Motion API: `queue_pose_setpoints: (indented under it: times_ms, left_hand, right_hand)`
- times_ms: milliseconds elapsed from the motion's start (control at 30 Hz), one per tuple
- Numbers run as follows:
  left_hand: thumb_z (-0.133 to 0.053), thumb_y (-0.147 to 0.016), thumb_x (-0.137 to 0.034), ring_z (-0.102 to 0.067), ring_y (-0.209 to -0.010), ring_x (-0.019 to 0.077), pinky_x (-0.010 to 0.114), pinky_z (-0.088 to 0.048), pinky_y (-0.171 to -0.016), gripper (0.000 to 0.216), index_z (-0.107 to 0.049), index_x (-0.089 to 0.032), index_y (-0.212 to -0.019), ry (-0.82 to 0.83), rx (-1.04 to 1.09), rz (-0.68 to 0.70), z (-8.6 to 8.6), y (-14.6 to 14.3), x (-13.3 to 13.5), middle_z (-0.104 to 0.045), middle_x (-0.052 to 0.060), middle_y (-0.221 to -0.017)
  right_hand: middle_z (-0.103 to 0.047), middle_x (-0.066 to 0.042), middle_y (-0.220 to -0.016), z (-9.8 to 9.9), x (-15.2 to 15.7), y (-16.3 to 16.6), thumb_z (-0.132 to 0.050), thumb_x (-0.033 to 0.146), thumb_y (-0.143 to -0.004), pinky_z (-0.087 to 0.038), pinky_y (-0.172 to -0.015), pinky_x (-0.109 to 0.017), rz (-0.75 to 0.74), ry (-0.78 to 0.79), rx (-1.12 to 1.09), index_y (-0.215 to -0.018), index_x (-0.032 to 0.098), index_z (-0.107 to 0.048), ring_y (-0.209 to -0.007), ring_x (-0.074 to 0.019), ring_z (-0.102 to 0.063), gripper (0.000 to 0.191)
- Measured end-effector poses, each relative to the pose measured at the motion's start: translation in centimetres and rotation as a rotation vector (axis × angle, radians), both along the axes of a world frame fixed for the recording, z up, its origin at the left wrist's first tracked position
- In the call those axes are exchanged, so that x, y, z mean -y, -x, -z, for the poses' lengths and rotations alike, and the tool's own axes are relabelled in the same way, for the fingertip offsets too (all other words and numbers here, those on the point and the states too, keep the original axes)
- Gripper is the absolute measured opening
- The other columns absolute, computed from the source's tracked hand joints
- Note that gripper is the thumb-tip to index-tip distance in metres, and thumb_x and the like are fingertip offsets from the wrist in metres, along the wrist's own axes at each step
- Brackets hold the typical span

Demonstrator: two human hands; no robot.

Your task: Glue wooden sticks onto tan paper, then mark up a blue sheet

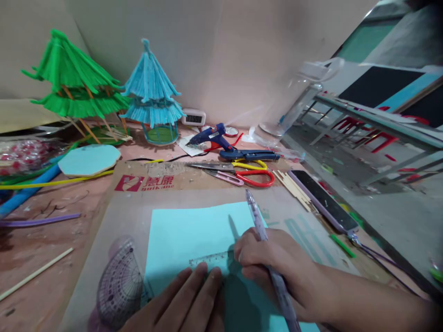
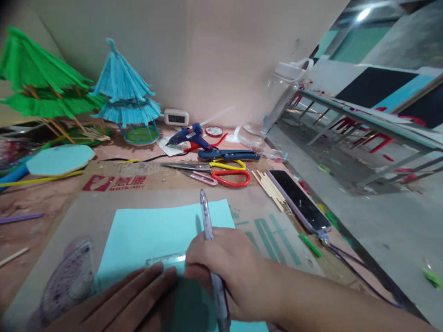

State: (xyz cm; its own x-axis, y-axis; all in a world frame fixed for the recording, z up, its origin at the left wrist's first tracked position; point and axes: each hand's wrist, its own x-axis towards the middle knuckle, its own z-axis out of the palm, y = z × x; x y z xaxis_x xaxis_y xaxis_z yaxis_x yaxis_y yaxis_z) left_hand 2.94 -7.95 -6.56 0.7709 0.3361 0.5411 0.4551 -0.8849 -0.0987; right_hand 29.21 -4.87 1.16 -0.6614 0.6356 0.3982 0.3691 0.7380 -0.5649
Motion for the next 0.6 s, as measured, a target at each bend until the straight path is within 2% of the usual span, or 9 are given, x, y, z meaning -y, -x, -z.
queue_pose_setpoints:
  times_ms: [100, 300, 467, 600]
  left_hand:
    - [-0.044, -0.105, -0.030, -0.052, -0.137, 0.0202, 0.033, -0.042, -0.119, 0.027, -0.064, -0.021, -0.119, -0.103, 0.073, -0.003, -0.1, -0.4, 0.0, -0.065, 0.002, -0.135]
    - [-0.049, -0.104, -0.035, -0.050, -0.139, 0.0203, 0.036, -0.031, -0.126, 0.024, -0.065, -0.021, -0.113, -0.010, 0.017, -0.018, -1.9, -0.3, 0.6, -0.067, 0.003, -0.131]
    - [-0.046, -0.103, -0.027, -0.054, -0.136, 0.0210, 0.035, -0.043, -0.119, 0.025, -0.065, -0.020, -0.117, 0.067, -0.014, 0.008, -2.2, -0.3, 0.8, -0.066, 0.004, -0.135]
    - [-0.046, -0.101, -0.025, -0.055, -0.134, 0.0214, 0.035, -0.040, -0.119, 0.024, -0.065, -0.018, -0.115, 0.079, 0.014, 0.009, -2.3, -0.5, 0.8, -0.067, 0.006, -0.133]
  right_hand:
    - [-0.066, -0.003, -0.083, -0.3, -0.1, 0.1, -0.049, 0.021, -0.102, -0.051, -0.073, -0.025, -0.028, -0.024, 0.058, -0.107, 0.022, -0.050, -0.082, -0.0164, -0.067, 0.006]
    - [-0.072, -0.008, -0.100, -0.5, -0.4, 0.7, -0.051, 0.021, -0.102, -0.051, -0.078, -0.027, -0.090, -0.075, 0.122, -0.114, 0.021, -0.047, -0.084, -0.0165, -0.066, 0.013]
    - [-0.067, -0.004, -0.086, -0.5, -0.4, 1.2, -0.050, 0.015, -0.099, -0.043, -0.065, -0.028, -0.126, -0.111, 0.159, -0.107, 0.019, -0.049, -0.068, -0.0152, -0.053, 0.009]
    - [-0.062, -0.002, -0.081, -0.4, -0.5, 1.5, -0.049, 0.012, -0.097, -0.041, -0.063, -0.028, -0.131, -0.054, 0.153, -0.102, 0.020, -0.051, -0.067, -0.0149, -0.050, 0.010]
